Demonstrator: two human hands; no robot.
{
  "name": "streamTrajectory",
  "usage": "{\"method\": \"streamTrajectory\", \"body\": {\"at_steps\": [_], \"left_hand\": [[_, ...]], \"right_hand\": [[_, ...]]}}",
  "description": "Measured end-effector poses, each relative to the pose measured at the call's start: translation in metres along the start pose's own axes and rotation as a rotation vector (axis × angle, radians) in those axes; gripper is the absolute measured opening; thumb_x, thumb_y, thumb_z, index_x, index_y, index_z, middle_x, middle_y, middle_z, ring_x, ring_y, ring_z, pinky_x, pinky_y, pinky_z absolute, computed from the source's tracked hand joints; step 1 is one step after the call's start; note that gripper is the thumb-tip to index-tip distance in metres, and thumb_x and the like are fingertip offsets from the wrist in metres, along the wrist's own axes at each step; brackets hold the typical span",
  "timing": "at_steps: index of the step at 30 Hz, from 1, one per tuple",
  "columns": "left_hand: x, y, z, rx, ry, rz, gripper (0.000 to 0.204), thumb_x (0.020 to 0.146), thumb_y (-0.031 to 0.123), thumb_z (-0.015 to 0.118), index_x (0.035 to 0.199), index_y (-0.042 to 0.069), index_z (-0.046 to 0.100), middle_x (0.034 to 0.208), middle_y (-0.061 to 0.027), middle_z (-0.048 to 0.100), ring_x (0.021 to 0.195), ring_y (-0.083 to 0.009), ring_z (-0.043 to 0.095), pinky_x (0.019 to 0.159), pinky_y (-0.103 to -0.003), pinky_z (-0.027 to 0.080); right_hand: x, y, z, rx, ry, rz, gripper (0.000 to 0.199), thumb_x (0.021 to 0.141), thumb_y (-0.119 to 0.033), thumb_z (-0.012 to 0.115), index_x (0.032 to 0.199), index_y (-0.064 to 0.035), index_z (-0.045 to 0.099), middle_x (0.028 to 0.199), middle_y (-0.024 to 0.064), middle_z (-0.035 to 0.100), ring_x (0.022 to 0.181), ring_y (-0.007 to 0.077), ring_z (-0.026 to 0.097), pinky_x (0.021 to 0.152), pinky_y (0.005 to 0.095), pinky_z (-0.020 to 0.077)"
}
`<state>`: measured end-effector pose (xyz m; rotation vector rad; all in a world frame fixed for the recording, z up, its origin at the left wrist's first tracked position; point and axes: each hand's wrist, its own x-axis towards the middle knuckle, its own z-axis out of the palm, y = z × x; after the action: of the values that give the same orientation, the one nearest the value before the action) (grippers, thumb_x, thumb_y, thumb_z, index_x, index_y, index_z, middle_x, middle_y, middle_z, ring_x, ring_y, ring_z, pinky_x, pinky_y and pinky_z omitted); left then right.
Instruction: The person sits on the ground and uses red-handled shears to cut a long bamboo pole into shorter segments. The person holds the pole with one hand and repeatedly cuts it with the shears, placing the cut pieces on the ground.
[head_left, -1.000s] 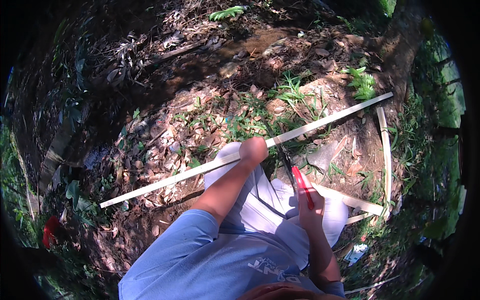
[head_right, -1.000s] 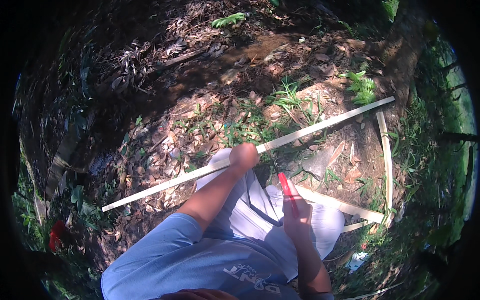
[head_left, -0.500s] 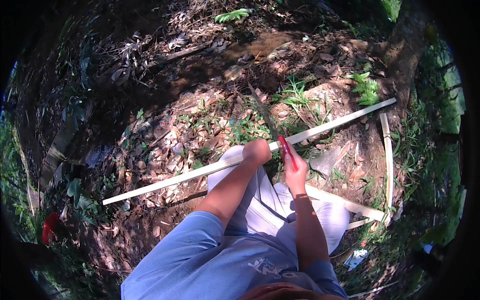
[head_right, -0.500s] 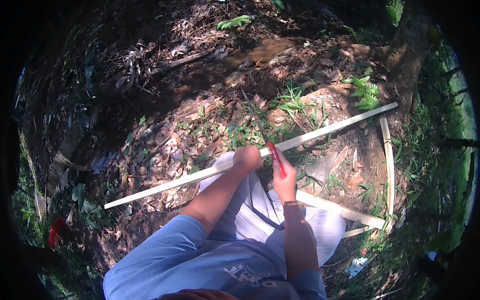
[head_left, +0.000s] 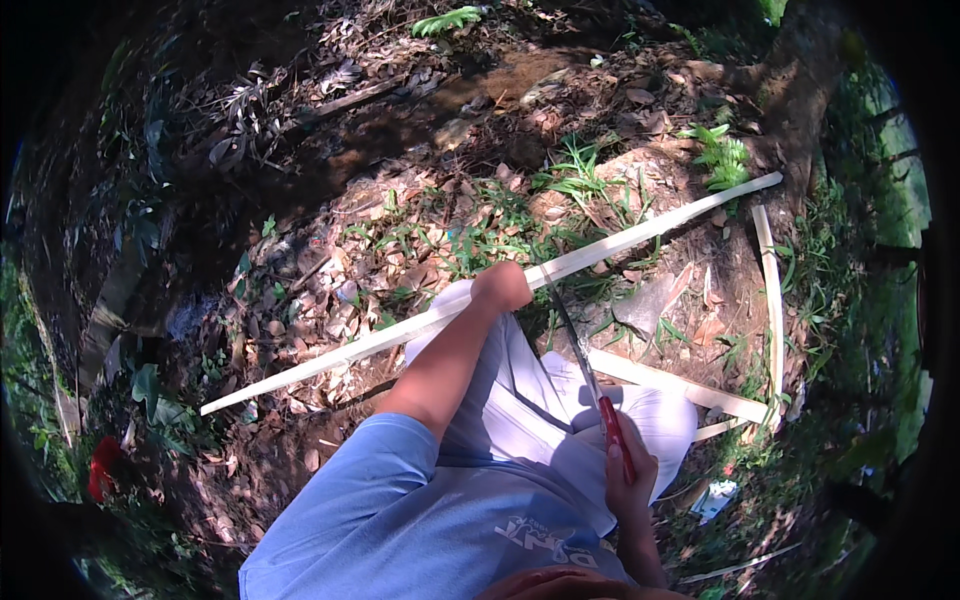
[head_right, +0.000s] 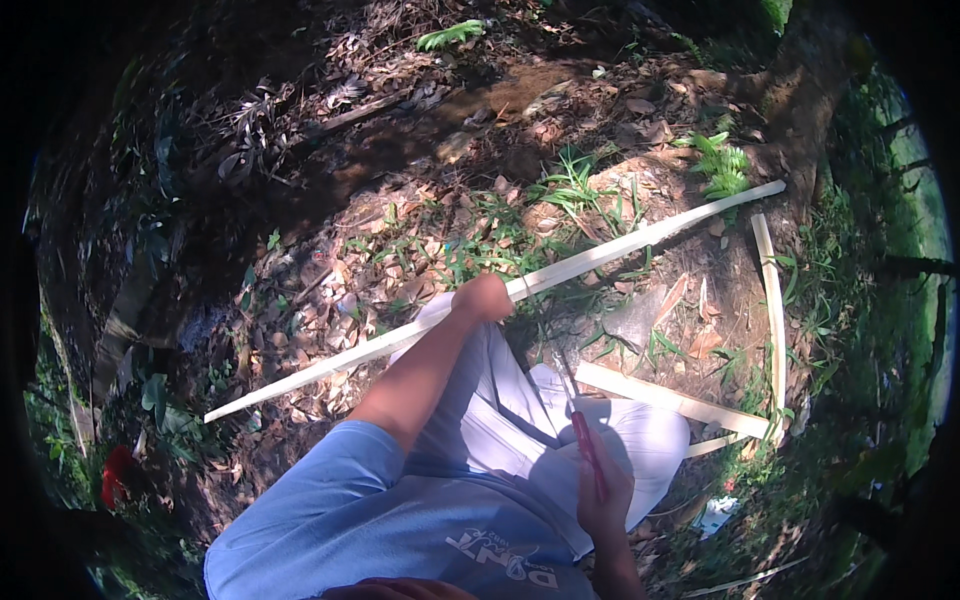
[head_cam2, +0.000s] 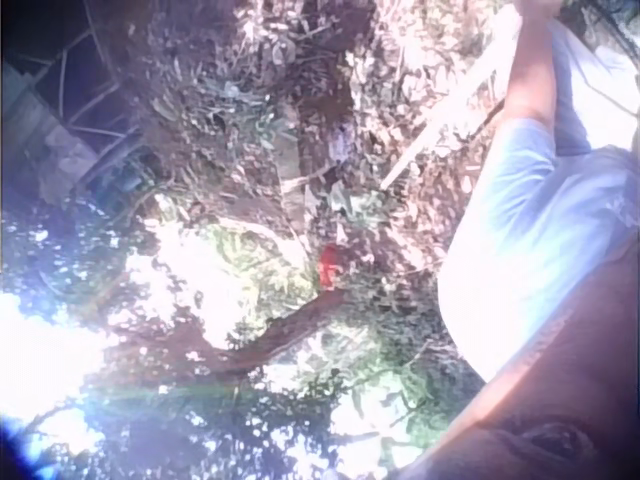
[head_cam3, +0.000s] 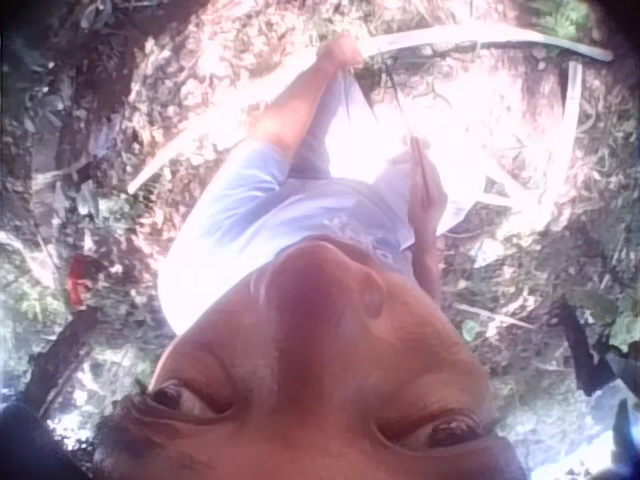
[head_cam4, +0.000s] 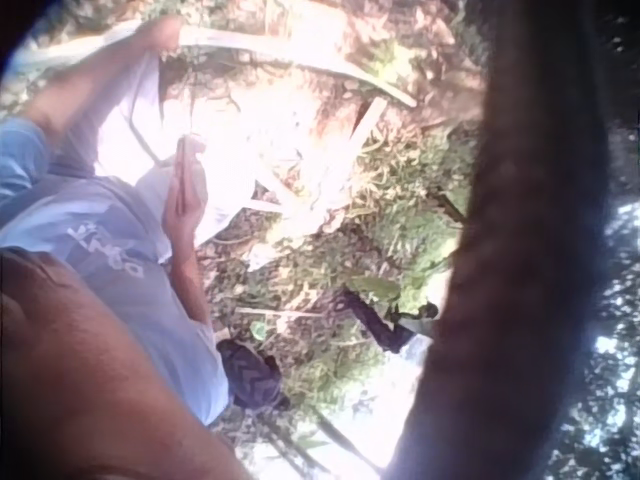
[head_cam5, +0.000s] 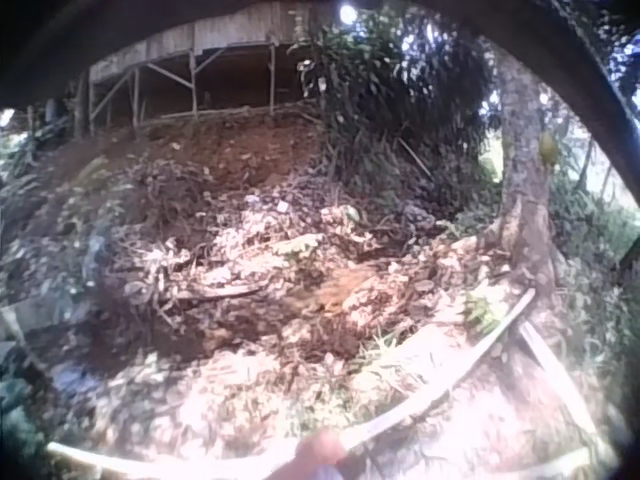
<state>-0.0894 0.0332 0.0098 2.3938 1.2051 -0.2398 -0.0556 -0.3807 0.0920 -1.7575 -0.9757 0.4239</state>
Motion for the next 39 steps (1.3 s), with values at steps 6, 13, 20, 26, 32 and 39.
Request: {"method": "streamTrajectory", "body": {"at_steps": [6,13,20,26,32,39], "left_hand": [[-0.024,0.018,0.004,0.053,0.146,-0.047,0.019,0.086,0.016,0.071,0.097,0.01,0.085,0.103,-0.0153,0.083,0.097,-0.0328,0.081,0.086,-0.043,0.065],[-0.026,0.018,0.006,0.068,0.173,-0.044,0.019,0.089,0.016,0.069,0.097,0.011,0.085,0.102,-0.0147,0.083,0.094,-0.0324,0.082,0.085,-0.042,0.065],[-0.028,0.018,0.01,0.029,0.203,-0.038,0.018,0.088,0.017,0.07,0.097,0.01,0.085,0.102,-0.0152,0.083,0.095,-0.0328,0.082,0.087,-0.043,0.065],[-0.021,0.014,0.003,0.04,0.107,-0.039,0.025,0.086,0.02,0.071,0.103,0.008,0.084,0.106,-0.0167,0.082,0.101,-0.0332,0.081,0.091,-0.043,0.064],[-0.004,0.006,-0.014,-0.044,-0.058,-0.059,0.038,0.082,0.02,0.067,0.111,0.004,0.083,0.12,-0.0195,0.08,0.114,-0.0364,0.077,0.099,-0.045,0.062],[0.006,0.005,-0.009,-0.022,-0.089,-0.012,0.038,0.08,0.021,0.067,0.109,0.004,0.083,0.117,-0.0194,0.081,0.109,-0.036,0.079,0.097,-0.045,0.062]], "right_hand": [[0.032,-0.042,0.007,-0.104,-0.067,0.065,0.044,0.105,-0.01,0.061,0.147,0.0038,0.064,0.085,0.0156,0.076,0.073,0.0212,0.075,0.069,0.0337,0.0536],[0.127,-0.015,0.073,0.144,-0.017,0.076,0.047,0.107,-0.014,0.062,0.152,0.0,0.062,0.073,0.0083,0.062,0.06,0.0119,0.055,0.062,0.0292,0.0483],[0.212,0.01,0.13,0.136,0.073,-0.117,0.041,0.107,-0.015,0.064,0.144,0.003,0.067,0.106,0.0217,0.08,0.092,0.0159,0.074,0.085,0.0315,0.0566],[0.222,0.025,0.141,0.148,0.066,-0.112,0.041,0.108,-0.015,0.064,0.145,0.0021,0.067,0.114,0.0234,0.08,0.1,0.0193,0.075,0.092,0.0322,0.0564],[0.167,0.031,0.114,0.194,-0.033,-0.054,0.048,0.108,-0.01,0.061,0.156,-0.0026,0.059,0.098,0.005,0.074,0.075,0.0067,0.058,0.072,0.0254,0.0519],[0.01,0.01,0.011,0.028,0.019,0.014,0.043,0.108,-0.012,0.06,0.149,0.0014,0.064,0.087,0.0051,0.073,0.071,0.0085,0.059,0.065,0.0262,0.0463]]}}
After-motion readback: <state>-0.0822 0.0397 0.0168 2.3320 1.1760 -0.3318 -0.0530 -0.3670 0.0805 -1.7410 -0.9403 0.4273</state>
